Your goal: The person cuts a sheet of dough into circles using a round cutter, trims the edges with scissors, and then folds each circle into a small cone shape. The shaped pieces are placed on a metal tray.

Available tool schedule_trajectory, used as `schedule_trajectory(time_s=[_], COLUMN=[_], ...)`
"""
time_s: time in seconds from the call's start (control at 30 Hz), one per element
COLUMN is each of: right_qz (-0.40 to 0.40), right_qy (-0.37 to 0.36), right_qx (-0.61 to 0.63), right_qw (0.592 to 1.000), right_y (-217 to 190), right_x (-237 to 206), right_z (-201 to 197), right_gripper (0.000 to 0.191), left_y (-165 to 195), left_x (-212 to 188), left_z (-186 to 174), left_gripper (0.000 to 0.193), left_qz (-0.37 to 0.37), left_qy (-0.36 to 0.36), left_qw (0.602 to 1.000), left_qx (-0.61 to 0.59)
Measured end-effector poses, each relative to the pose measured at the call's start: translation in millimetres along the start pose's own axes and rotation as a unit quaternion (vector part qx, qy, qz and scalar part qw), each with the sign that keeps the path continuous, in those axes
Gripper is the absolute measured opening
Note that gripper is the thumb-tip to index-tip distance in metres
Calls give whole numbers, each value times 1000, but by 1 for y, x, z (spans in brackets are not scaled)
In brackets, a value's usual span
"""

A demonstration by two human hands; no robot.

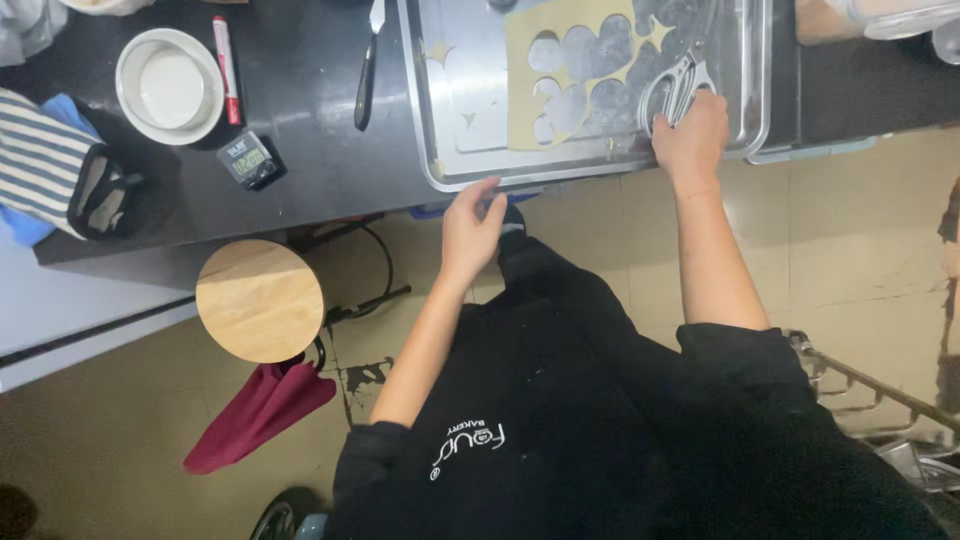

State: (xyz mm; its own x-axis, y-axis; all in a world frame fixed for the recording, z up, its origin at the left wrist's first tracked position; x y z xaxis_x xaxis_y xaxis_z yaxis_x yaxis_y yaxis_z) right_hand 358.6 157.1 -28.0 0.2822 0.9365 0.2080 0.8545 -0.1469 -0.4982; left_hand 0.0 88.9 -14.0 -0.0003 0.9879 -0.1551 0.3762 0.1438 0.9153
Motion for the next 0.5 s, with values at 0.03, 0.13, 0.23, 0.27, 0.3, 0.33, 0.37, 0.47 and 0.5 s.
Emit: schedule_trajectory(time_s=[0.03,0.13,0.23,0.27,0.3,0.33,0.37,0.47,0.5], right_qz=[19,76,162,169,177,187,206,250,251], right_qy=[-4,-4,-32,-42,-51,-60,-60,-63,-64], right_qx=[-3,-9,7,-1,-10,-21,-5,119,214], right_qw=[1000,997,986,985,983,980,977,959,942], right_y=[-3,2,18,20,23,28,33,40,37], right_x=[16,41,56,62,65,68,68,64,57], right_z=[5,13,24,29,33,34,37,43,45], right_gripper=[51,47,50,46,42,39,35,26,26], left_y=[-6,-10,-20,-14,-8,-1,3,7,3], left_x=[30,88,120,128,136,142,147,164,169], left_z=[7,23,40,40,39,38,38,38,37], left_gripper=[36,49,56,57,58,59,54,43,40], left_qz=[-8,10,-77,-72,-67,-61,-49,-34,-44], left_qy=[3,31,11,14,16,17,5,-35,-52], left_qw=[1000,995,994,990,984,977,972,960,958], left_qx=[5,92,77,120,163,205,229,277,280])
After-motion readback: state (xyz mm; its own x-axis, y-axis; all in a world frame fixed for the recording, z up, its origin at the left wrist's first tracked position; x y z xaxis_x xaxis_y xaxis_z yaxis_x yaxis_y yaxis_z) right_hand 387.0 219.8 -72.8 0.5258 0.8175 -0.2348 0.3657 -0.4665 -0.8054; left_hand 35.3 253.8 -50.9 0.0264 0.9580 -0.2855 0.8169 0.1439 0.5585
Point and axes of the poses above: each hand's wrist, its own x-axis towards the middle knuckle, its own z-axis out of the palm, y = z × x, the point moved 9 cm from there along x, towards the middle knuckle, and after that the axes turned 5 degrees about x, right-handed, at the moved point
